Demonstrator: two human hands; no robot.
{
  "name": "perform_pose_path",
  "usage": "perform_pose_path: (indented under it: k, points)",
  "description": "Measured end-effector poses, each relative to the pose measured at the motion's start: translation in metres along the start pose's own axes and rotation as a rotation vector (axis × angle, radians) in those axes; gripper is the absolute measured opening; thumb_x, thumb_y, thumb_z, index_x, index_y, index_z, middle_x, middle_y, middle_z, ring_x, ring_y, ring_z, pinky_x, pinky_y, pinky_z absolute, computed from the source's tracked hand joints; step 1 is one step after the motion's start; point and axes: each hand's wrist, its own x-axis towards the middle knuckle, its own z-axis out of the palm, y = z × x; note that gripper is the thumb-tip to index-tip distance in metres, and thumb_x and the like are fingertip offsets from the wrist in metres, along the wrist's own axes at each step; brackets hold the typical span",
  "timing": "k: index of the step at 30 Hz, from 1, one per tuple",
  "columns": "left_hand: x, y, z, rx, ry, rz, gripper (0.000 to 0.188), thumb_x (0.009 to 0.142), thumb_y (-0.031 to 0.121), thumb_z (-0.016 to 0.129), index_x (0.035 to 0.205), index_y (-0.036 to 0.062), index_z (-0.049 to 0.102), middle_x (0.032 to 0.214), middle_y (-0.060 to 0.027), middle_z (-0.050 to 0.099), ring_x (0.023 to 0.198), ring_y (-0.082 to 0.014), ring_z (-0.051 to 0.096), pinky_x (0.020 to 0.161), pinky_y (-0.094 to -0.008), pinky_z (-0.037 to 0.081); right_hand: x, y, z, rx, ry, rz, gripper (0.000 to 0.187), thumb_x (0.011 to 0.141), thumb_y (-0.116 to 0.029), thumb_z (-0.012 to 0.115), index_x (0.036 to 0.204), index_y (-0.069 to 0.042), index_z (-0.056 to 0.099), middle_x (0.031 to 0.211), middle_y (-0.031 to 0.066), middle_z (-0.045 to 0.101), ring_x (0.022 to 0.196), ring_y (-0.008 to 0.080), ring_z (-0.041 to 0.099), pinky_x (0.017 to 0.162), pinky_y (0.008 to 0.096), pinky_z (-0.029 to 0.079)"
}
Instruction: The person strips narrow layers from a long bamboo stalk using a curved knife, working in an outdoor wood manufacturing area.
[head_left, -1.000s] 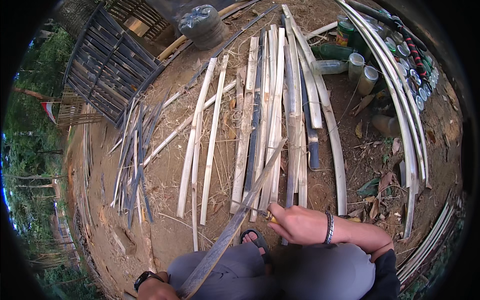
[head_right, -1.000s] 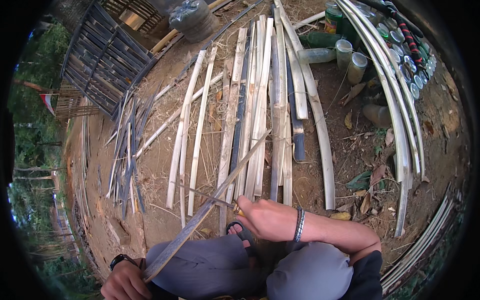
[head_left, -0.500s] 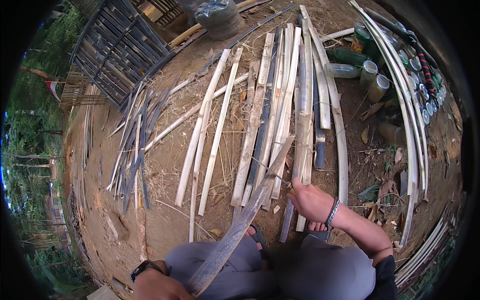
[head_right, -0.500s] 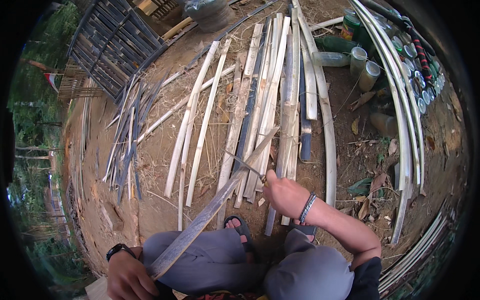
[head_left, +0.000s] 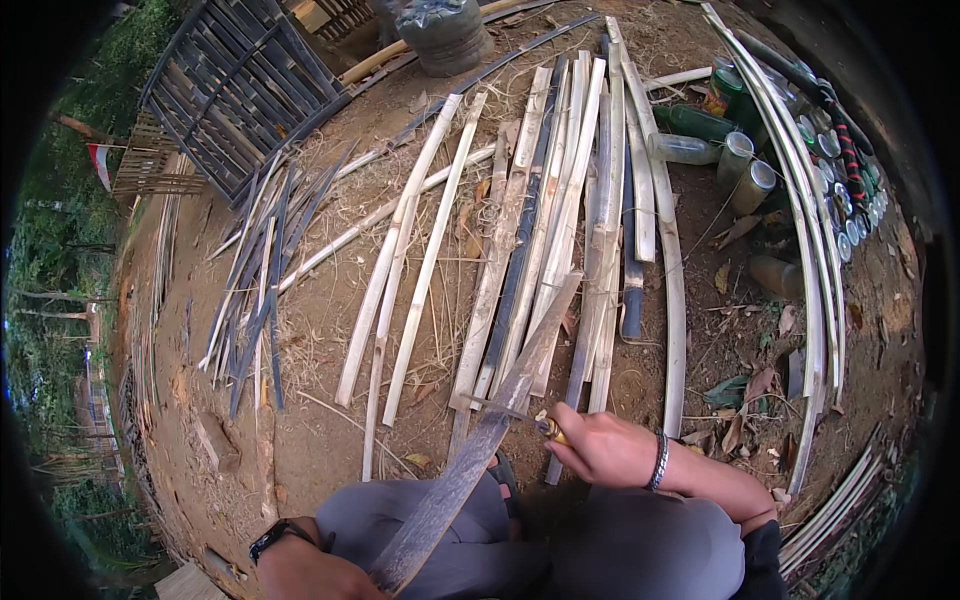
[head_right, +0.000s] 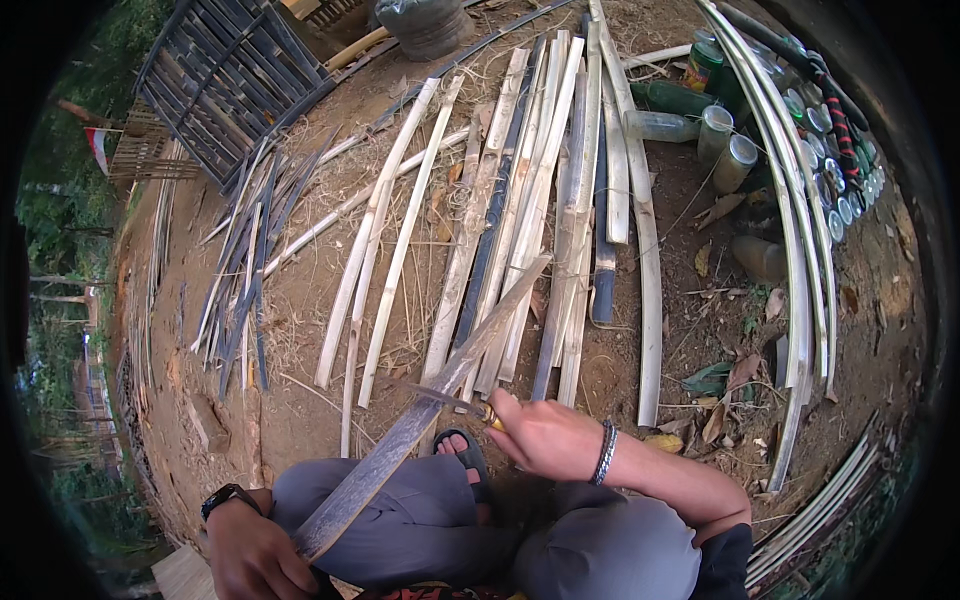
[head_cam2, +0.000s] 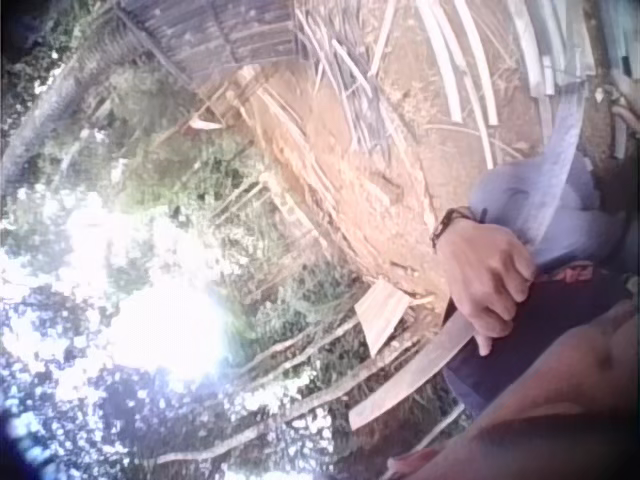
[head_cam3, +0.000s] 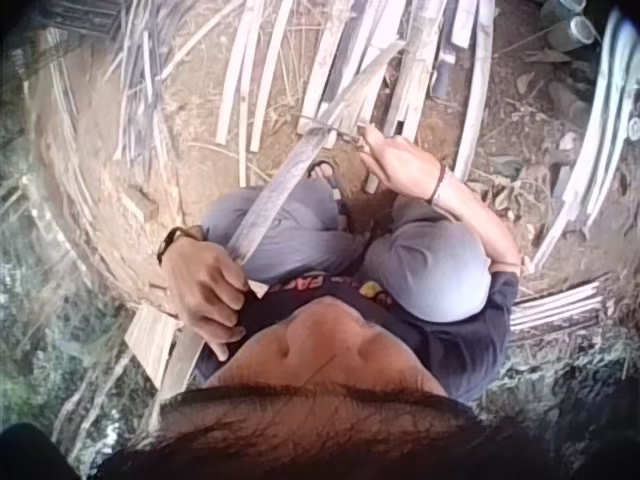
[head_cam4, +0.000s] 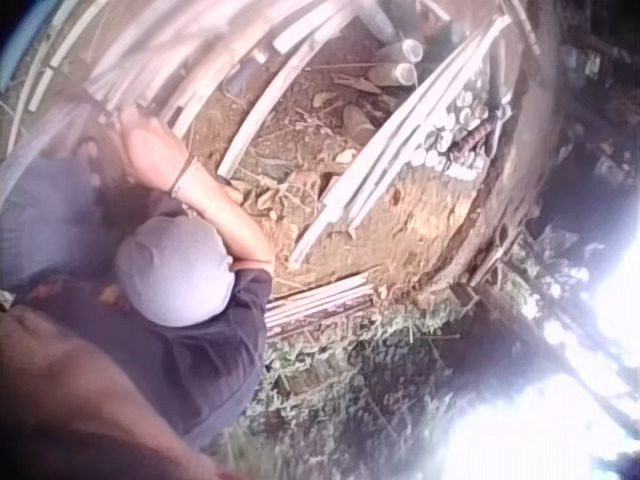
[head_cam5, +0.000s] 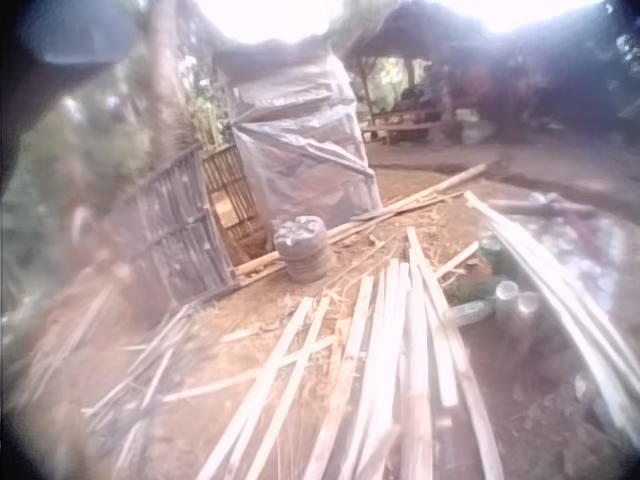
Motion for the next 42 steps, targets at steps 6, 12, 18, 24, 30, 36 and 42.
perform_pose_path:
  k: [6,12,18,24,30,36,42]
  points:
    - [0.008,0.002,0.000,0.035,-0.005,0.011,0.032,0.091,0.037,0.061,0.077,0.0089,0.062,0.059,0.0054,0.037,0.053,-0.0092,0.044,0.052,-0.0265,0.032,0.032,0.087,0.014,-0.070,0.213,0.232,0.025,0.094,-0.016,0.049,0.092,0.007,0.039,0.062,0.0303,0.057,0.062,0.0483,0.059,0.057,0.0521,0.050]
    - [0.004,-0.003,-0.012,0.013,-0.008,0.070,0.030,0.093,0.034,0.058,0.079,0.0083,0.063,0.059,0.0056,0.036,0.053,-0.0084,0.043,0.052,-0.0264,0.033,0.034,0.072,0.020,0.019,0.228,0.126,0.026,0.094,-0.016,0.050,0.093,0.006,0.036,0.060,0.0276,0.057,0.059,0.0463,0.060,0.054,0.0508,0.050]
    - [0.006,-0.006,-0.013,0.004,-0.025,0.075,0.029,0.092,0.033,0.058,0.081,0.0071,0.065,0.059,0.0063,0.036,0.053,-0.0079,0.043,0.053,-0.0251,0.034,0.043,0.088,0.020,0.030,0.235,0.247,0.026,0.094,-0.017,0.048,0.090,0.007,0.038,0.064,0.0334,0.057,0.065,0.0508,0.059,0.062,0.0532,0.050]
    - [0.008,-0.011,-0.024,-0.001,-0.026,0.134,0.027,0.094,0.028,0.054,0.082,0.0073,0.066,0.060,0.0062,0.036,0.053,-0.0081,0.043,0.055,-0.0245,0.036,0.062,0.160,0.020,-0.067,0.381,0.317,0.025,0.093,-0.015,0.048,0.090,0.008,0.038,0.065,0.0342,0.057,0.067,0.0489,0.061,0.059,0.0517,0.051]
    - [-0.002,-0.009,-0.025,-0.032,0.042,0.125,0.028,0.092,0.029,0.057,0.080,0.0056,0.067,0.058,0.0057,0.037,0.050,-0.0080,0.041,0.053,-0.0247,0.036,0.063,0.103,0.015,0.037,0.287,0.275,0.025,0.093,-0.014,0.047,0.091,0.010,0.040,0.068,0.0349,0.058,0.067,0.0504,0.060,0.063,0.0528,0.051]
    - [0.002,-0.013,-0.028,-0.052,0.103,0.149,0.029,0.091,0.030,0.062,0.078,0.0044,0.069,0.055,0.0053,0.037,0.046,-0.0084,0.040,0.051,-0.0247,0.035,0.088,0.230,0.024,-0.436,0.102,0.247,0.027,0.088,-0.012,0.047,0.093,0.014,0.051,0.079,0.0333,0.061,0.077,0.0490,0.062,0.070,0.0482,0.053]
    - [-0.010,-0.009,-0.031,-0.028,0.128,0.157,0.029,0.090,0.030,0.063,0.078,0.0045,0.070,0.054,0.0048,0.039,0.047,-0.0087,0.043,0.052,-0.0253,0.037,0.074,0.166,0.008,-0.173,0.290,0.319,0.024,0.083,-0.009,0.050,0.079,0.012,0.060,0.086,0.0324,0.060,0.079,0.0458,0.064,0.072,0.0456,0.054]
